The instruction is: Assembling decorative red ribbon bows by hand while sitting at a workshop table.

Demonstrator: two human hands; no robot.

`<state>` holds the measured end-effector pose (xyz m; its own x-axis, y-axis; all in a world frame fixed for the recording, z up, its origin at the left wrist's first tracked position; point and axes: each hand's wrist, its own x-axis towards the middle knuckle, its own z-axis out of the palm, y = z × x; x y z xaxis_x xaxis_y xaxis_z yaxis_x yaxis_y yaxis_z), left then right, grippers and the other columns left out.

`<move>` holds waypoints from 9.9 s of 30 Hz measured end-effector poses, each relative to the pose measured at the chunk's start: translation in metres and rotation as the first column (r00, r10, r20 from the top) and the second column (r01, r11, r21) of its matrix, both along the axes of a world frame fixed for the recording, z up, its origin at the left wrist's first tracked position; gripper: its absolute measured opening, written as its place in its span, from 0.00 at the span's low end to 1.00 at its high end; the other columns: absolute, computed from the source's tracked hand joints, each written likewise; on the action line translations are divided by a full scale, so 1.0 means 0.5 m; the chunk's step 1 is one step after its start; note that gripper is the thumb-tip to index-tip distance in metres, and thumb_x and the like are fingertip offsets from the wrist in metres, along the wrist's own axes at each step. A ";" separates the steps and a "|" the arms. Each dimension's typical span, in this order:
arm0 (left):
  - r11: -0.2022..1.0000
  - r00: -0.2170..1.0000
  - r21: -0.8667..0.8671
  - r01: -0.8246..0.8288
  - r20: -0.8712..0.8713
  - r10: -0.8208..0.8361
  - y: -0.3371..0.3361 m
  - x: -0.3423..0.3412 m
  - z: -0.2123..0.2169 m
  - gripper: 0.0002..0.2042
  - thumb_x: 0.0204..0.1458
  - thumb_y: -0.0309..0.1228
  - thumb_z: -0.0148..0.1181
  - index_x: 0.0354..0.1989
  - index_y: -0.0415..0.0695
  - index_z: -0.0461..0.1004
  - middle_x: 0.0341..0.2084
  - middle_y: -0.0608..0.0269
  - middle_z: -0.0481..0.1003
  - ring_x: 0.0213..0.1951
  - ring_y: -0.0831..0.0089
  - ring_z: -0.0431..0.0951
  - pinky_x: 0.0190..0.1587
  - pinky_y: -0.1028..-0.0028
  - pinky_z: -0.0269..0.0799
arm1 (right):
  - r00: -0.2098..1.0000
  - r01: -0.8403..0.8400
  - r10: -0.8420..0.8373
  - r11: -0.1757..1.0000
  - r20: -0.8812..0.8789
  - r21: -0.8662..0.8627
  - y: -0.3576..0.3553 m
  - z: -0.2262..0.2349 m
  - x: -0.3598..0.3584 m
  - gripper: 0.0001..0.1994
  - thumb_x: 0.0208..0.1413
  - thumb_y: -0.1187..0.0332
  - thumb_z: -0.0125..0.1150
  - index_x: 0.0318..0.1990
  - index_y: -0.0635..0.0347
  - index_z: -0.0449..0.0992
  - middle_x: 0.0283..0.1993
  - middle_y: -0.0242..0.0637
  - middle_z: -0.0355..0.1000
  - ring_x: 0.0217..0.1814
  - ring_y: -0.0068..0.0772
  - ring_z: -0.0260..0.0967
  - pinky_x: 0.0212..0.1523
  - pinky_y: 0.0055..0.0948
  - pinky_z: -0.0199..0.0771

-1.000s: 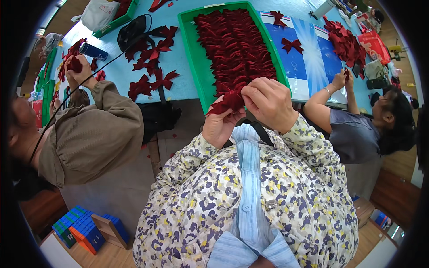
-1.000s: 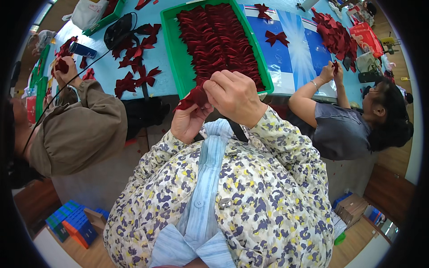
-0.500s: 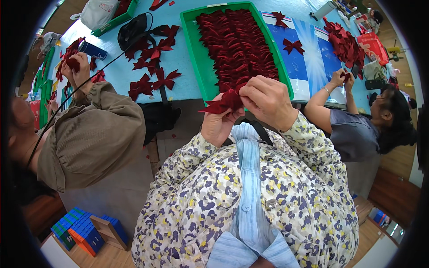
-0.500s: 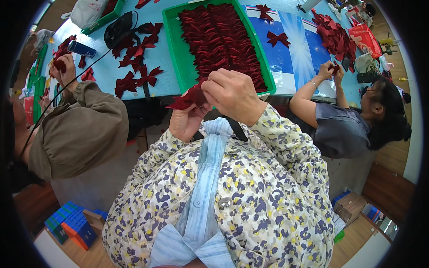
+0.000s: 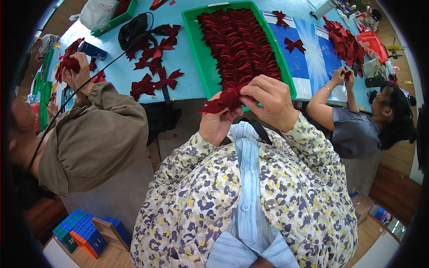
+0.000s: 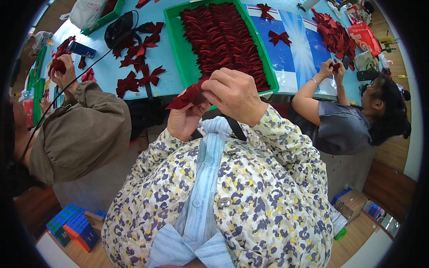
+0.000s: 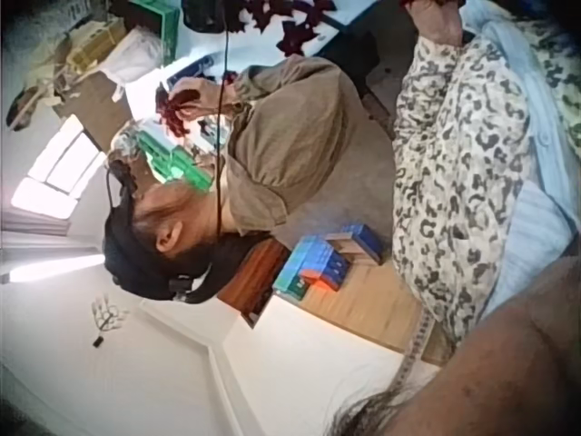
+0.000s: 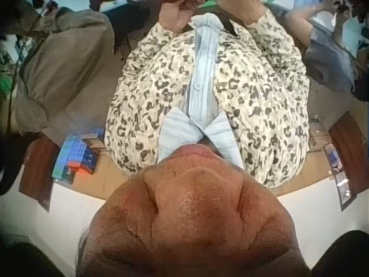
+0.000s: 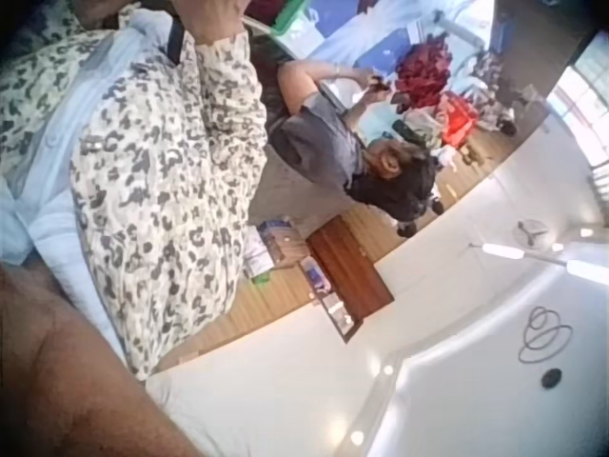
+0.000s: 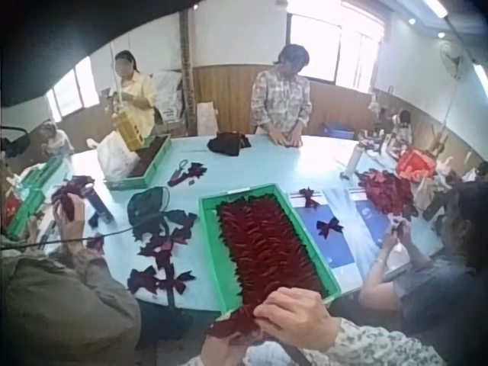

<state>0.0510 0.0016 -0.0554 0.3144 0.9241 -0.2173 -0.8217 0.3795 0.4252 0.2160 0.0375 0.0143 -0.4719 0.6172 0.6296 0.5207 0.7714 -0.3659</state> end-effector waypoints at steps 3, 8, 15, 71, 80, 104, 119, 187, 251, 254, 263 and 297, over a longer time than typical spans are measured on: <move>1.000 0.999 0.029 0.010 -0.031 -0.009 0.004 -0.001 0.000 0.12 0.50 0.29 0.57 0.43 0.41 0.69 0.36 0.61 0.74 0.34 0.71 0.75 0.40 0.71 0.72 | 0.999 -0.033 0.033 0.999 -0.005 -0.003 0.008 0.000 -0.002 0.08 0.35 0.76 0.63 0.26 0.58 0.71 0.26 0.32 0.67 0.28 0.32 0.68 0.26 0.28 0.70; 1.000 0.998 -0.004 -0.001 -0.063 0.001 0.002 0.007 0.008 0.12 0.50 0.30 0.58 0.43 0.41 0.69 0.36 0.63 0.74 0.35 0.71 0.74 0.41 0.71 0.71 | 0.999 -0.018 0.018 1.000 -0.037 0.018 0.011 -0.015 -0.015 0.09 0.30 0.78 0.60 0.23 0.59 0.68 0.22 0.33 0.64 0.24 0.32 0.65 0.23 0.28 0.68; 0.996 0.995 -0.092 0.022 0.097 -0.013 0.010 0.001 -0.016 0.13 0.48 0.27 0.56 0.43 0.40 0.71 0.35 0.61 0.73 0.33 0.71 0.71 0.41 0.70 0.70 | 0.996 0.053 -0.051 0.998 -0.068 0.028 0.009 -0.008 -0.005 0.09 0.29 0.79 0.57 0.21 0.59 0.67 0.20 0.33 0.62 0.22 0.33 0.63 0.21 0.29 0.65; 0.887 0.932 0.397 -0.234 -0.170 0.322 0.011 -0.012 -0.016 0.07 0.48 0.22 0.59 0.36 0.38 0.70 0.36 0.60 0.74 0.36 0.78 0.74 0.36 0.80 0.69 | 0.925 0.105 -0.274 0.851 -0.265 -0.515 -0.052 -0.049 -0.027 0.10 0.40 0.78 0.60 0.33 0.62 0.70 0.27 0.36 0.69 0.25 0.24 0.68 0.26 0.22 0.68; 0.878 0.930 0.424 -0.221 -0.180 0.321 0.016 -0.012 -0.005 0.08 0.47 0.22 0.60 0.35 0.39 0.68 0.38 0.56 0.73 0.39 0.70 0.73 0.46 0.70 0.68 | 0.893 0.099 -0.277 0.891 -0.356 -0.443 -0.045 -0.073 -0.036 0.09 0.39 0.80 0.58 0.31 0.62 0.69 0.25 0.36 0.67 0.25 0.26 0.68 0.24 0.25 0.65; 0.962 0.979 0.195 -0.191 -0.036 0.202 0.007 -0.016 0.016 0.10 0.47 0.21 0.60 0.37 0.40 0.69 0.38 0.61 0.74 0.40 0.73 0.75 0.46 0.73 0.70 | 0.865 0.112 -0.305 0.891 -0.398 -0.440 -0.045 -0.066 -0.059 0.13 0.44 0.80 0.60 0.38 0.60 0.68 0.34 0.34 0.69 0.33 0.26 0.69 0.35 0.25 0.69; 0.945 0.972 0.293 -0.146 -0.135 0.192 -0.009 -0.002 0.027 0.08 0.53 0.29 0.57 0.37 0.42 0.67 0.43 0.59 0.73 0.43 0.73 0.73 0.48 0.74 0.67 | 0.646 -0.242 -0.295 0.796 -0.704 -0.555 -0.071 -0.075 -0.054 0.07 0.49 0.81 0.52 0.36 0.62 0.67 0.35 0.30 0.63 0.34 0.17 0.61 0.38 0.19 0.65; 0.939 0.993 0.326 -0.112 0.078 0.092 0.004 0.013 0.021 0.10 0.47 0.22 0.59 0.37 0.41 0.66 0.41 0.53 0.74 0.43 0.66 0.75 0.48 0.68 0.70 | 0.874 0.130 -0.168 0.985 -0.456 -0.113 -0.032 -0.058 -0.051 0.16 0.38 0.82 0.56 0.39 0.60 0.68 0.28 0.39 0.64 0.25 0.33 0.62 0.24 0.26 0.63; 0.850 0.969 0.504 -0.153 -0.091 0.229 -0.014 0.048 0.033 0.09 0.47 0.17 0.59 0.34 0.39 0.67 0.49 0.45 0.70 0.45 0.68 0.75 0.45 0.72 0.74 | 0.741 -0.029 -0.172 0.957 -0.649 -0.287 -0.050 -0.051 -0.035 0.11 0.42 0.82 0.56 0.35 0.62 0.65 0.40 0.36 0.67 0.40 0.24 0.65 0.39 0.25 0.68; 0.863 0.972 0.480 -0.157 -0.080 0.221 -0.014 0.048 0.041 0.09 0.48 0.17 0.59 0.34 0.38 0.67 0.49 0.44 0.70 0.45 0.68 0.75 0.46 0.72 0.74 | 0.866 0.148 -0.196 0.979 -0.460 -0.139 -0.043 -0.043 -0.023 0.13 0.40 0.84 0.56 0.35 0.63 0.65 0.39 0.41 0.70 0.37 0.26 0.68 0.35 0.25 0.70; 0.873 0.983 0.466 -0.142 -0.040 0.181 -0.005 0.025 0.042 0.10 0.46 0.17 0.61 0.34 0.39 0.67 0.47 0.47 0.72 0.44 0.69 0.75 0.46 0.72 0.73 | 0.402 -0.436 -0.233 0.802 -0.886 -0.409 -0.042 -0.052 -0.059 0.11 0.47 0.80 0.60 0.32 0.60 0.61 0.41 0.38 0.67 0.40 0.21 0.64 0.43 0.22 0.67; 0.928 0.977 0.362 -0.093 -0.145 0.154 -0.046 0.107 0.431 0.08 0.47 0.18 0.58 0.34 0.39 0.67 0.40 0.51 0.74 0.41 0.67 0.76 0.46 0.68 0.74 | 0.729 -0.143 -0.267 0.841 -0.630 -0.521 -0.087 0.365 0.036 0.15 0.39 0.85 0.52 0.38 0.64 0.69 0.39 0.40 0.68 0.44 0.29 0.67 0.48 0.22 0.64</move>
